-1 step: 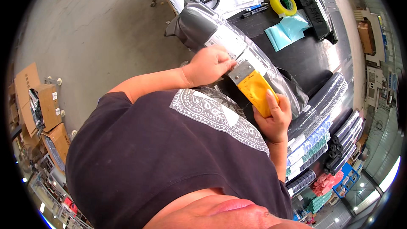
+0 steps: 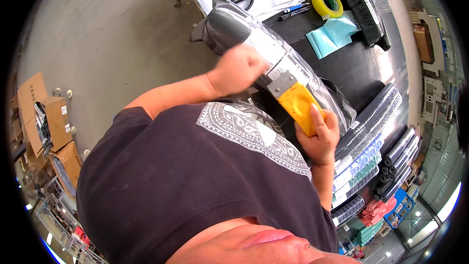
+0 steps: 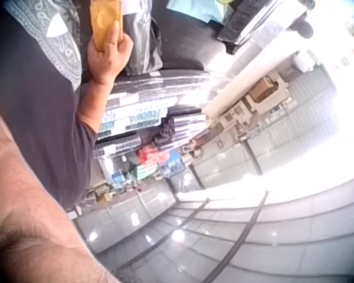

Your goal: The person seals a gray plastic mailer with a tape dispenser, writes on the package with a marker, and applies a shipping label. They then handle several printed shipping labels and blue protective pouches on the table.

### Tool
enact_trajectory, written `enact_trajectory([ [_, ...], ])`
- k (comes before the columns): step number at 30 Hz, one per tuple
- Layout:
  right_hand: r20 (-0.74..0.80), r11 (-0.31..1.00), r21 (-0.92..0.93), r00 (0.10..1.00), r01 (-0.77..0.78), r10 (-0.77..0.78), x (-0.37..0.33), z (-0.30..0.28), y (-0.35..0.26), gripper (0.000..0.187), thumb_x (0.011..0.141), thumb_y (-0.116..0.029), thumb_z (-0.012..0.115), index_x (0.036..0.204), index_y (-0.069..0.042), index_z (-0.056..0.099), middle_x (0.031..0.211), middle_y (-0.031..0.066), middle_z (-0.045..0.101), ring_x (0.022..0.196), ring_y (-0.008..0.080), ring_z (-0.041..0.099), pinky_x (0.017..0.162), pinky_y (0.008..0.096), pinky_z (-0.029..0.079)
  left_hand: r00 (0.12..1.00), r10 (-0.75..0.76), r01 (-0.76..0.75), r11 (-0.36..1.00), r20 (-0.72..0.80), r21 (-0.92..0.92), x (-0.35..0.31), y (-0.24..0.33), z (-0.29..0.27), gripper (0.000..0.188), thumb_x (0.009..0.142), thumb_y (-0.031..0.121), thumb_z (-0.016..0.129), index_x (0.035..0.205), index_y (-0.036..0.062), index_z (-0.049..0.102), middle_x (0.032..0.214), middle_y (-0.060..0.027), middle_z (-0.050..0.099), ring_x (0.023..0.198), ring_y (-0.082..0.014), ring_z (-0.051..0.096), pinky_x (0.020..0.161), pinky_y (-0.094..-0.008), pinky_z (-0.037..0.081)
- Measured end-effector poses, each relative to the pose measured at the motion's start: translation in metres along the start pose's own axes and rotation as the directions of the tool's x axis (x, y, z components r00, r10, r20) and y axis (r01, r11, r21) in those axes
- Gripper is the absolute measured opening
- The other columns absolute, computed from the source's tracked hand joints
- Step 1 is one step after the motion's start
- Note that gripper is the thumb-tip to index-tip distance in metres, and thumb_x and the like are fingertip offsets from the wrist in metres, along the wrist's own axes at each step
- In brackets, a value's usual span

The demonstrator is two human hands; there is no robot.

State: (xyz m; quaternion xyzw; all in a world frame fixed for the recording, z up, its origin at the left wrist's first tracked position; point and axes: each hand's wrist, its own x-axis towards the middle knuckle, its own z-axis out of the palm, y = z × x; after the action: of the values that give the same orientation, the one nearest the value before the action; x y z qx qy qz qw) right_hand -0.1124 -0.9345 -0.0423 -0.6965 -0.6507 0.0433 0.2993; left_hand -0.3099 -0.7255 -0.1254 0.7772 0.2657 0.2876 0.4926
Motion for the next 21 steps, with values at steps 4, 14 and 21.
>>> enact_trajectory([
  [4, -0.005, 0.99, -0.078, 0.993, -0.114, 0.114, -0.02, -0.028, 0.026, 0.06, 0.062, -0.002, 0.083, 0.119, -0.007, 0.069, 0.093, 0.0123, 0.061, 0.078, 0.0267, 0.061, 0.069, 0.0341, 0.052, 0.986, 0.031, 0.033, 0.924, -0.161, 0.38, 0.029, -0.024, -0.052, 0.023, 0.085, 0.014, 0.07, 0.066, 0.0027, 0.063, 0.072, -0.009, 0.059, 0.079, -0.0294, 0.058, 0.077, -0.0379, 0.047],
  [14, -0.013, 0.991, -0.113, 0.998, -0.07, 0.069, 0.005, 0.003, 0.036, 0.058, 0.063, -0.003, 0.08, 0.12, -0.009, 0.07, 0.089, 0.0101, 0.061, 0.076, 0.0264, 0.062, 0.067, 0.0343, 0.051, 0.933, 0.291, 0.029, 0.527, -0.212, 0.849, 0.046, -0.048, -0.036, 0.02, 0.082, 0.026, 0.071, 0.067, 0.0124, 0.068, 0.08, 0.0018, 0.063, 0.099, -0.0212, 0.059, 0.103, -0.0601, 0.035],
  [21, 0.008, 0.99, -0.114, 0.996, -0.084, 0.086, 0.011, 0.014, 0.038, 0.055, 0.063, -0.005, 0.079, 0.117, -0.01, 0.071, 0.088, 0.0099, 0.061, 0.075, 0.0272, 0.062, 0.066, 0.0352, 0.051, 0.883, 0.357, 0.156, 0.385, -0.303, 0.91, 0.042, -0.05, -0.028, 0.02, 0.079, 0.03, 0.075, 0.091, 0.0139, 0.07, 0.117, -0.0052, 0.06, 0.123, -0.0309, 0.048, 0.1, -0.0672, 0.034],
])
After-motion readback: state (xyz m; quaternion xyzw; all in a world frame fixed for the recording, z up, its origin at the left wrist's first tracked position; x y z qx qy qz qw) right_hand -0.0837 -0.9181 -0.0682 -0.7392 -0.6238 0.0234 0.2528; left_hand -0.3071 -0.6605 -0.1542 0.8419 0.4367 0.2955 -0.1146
